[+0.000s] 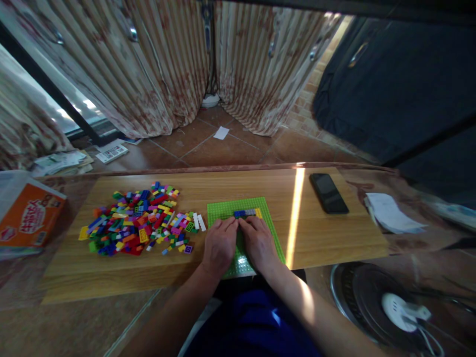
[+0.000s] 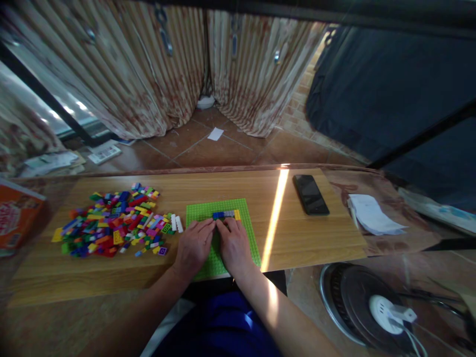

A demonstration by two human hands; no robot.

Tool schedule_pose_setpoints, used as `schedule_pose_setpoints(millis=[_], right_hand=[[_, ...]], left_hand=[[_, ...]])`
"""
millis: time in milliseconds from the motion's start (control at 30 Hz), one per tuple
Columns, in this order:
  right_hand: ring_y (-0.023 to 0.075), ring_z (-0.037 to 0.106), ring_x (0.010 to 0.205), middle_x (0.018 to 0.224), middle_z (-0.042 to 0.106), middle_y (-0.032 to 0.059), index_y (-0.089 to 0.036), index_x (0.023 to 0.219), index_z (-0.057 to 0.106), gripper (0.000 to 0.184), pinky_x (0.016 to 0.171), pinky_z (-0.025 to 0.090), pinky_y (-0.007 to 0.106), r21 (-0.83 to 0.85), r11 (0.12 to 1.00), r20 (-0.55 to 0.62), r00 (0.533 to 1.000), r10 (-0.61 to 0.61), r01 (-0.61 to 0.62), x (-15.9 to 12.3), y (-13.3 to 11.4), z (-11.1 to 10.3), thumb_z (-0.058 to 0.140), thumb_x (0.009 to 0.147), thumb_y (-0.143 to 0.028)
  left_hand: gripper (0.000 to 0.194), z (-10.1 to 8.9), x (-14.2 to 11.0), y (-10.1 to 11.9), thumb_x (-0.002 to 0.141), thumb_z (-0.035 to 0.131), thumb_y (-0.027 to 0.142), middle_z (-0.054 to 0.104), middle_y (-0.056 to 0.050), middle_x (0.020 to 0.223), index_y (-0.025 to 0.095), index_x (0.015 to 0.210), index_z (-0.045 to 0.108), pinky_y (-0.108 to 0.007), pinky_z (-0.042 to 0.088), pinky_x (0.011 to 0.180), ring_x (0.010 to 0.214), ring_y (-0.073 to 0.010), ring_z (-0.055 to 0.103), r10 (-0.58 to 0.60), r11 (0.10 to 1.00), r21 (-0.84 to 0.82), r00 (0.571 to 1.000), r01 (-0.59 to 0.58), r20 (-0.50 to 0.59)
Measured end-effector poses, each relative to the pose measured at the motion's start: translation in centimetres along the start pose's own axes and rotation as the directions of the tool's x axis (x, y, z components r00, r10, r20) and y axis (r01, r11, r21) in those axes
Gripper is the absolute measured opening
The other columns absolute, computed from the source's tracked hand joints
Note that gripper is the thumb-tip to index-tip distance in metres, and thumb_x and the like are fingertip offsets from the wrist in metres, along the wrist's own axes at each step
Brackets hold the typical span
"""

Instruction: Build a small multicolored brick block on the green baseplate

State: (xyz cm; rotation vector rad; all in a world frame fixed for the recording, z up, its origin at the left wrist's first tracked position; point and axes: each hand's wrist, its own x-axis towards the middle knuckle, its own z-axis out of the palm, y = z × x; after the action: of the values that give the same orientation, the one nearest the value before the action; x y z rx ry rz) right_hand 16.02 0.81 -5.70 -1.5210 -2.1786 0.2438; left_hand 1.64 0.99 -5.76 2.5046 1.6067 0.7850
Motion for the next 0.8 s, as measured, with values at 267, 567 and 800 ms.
schedule_pose_setpoints(millis=[267,567,800], right_hand=[[0.0235,0.054,0.098,0.107,0.062,0.0118,-0.016,0.121,0.063,0.035,0.091,0.048,0.038,0.014,0.999,0.034,0.999,-0.031,0.031,0.6,0.0,-0.1,0.047,0.091,-0.010],[0.0196,0.061,0.099,0.107,0.065,0.0107,-0.018,0.117,0.064,0.032,0.090,0.050,0.034,0.301,0.950,-0.246,0.956,0.160,-0.081,-1.5,1.6,-2.5,0.041,0.094,-0.018],[0.0191,0.064,0.081,0.097,0.067,0.0087,-0.018,0.099,0.069,0.027,0.074,0.052,0.032,0.420,0.854,-0.262,0.860,0.437,-0.306,-5.3,4.9,-4.4,0.047,0.090,-0.031]], left_hand=[[0.030,-0.4,0.5,-0.1,0.093,0.039,0.011,0.069,-0.012,0.114,0.013,0.108,0.066,-0.040,0.051,0.091,0.101,-0.0231,0.063,-0.011,0.995,0.097,0.994,0.000,0.113],[0.035,-1.8,0.0,-1.0,0.090,0.045,0.015,0.066,-0.011,0.120,0.015,0.122,0.059,-0.042,0.051,0.097,0.111,-0.0232,0.062,-0.166,0.977,-0.127,0.986,0.169,0.036],[0.056,-2.5,1.0,0.6,0.093,0.046,0.034,0.048,-0.019,0.143,0.009,0.142,0.037,-0.050,0.038,0.110,0.135,-0.0302,0.042,-0.116,0.992,-0.024,0.986,0.120,0.123]])
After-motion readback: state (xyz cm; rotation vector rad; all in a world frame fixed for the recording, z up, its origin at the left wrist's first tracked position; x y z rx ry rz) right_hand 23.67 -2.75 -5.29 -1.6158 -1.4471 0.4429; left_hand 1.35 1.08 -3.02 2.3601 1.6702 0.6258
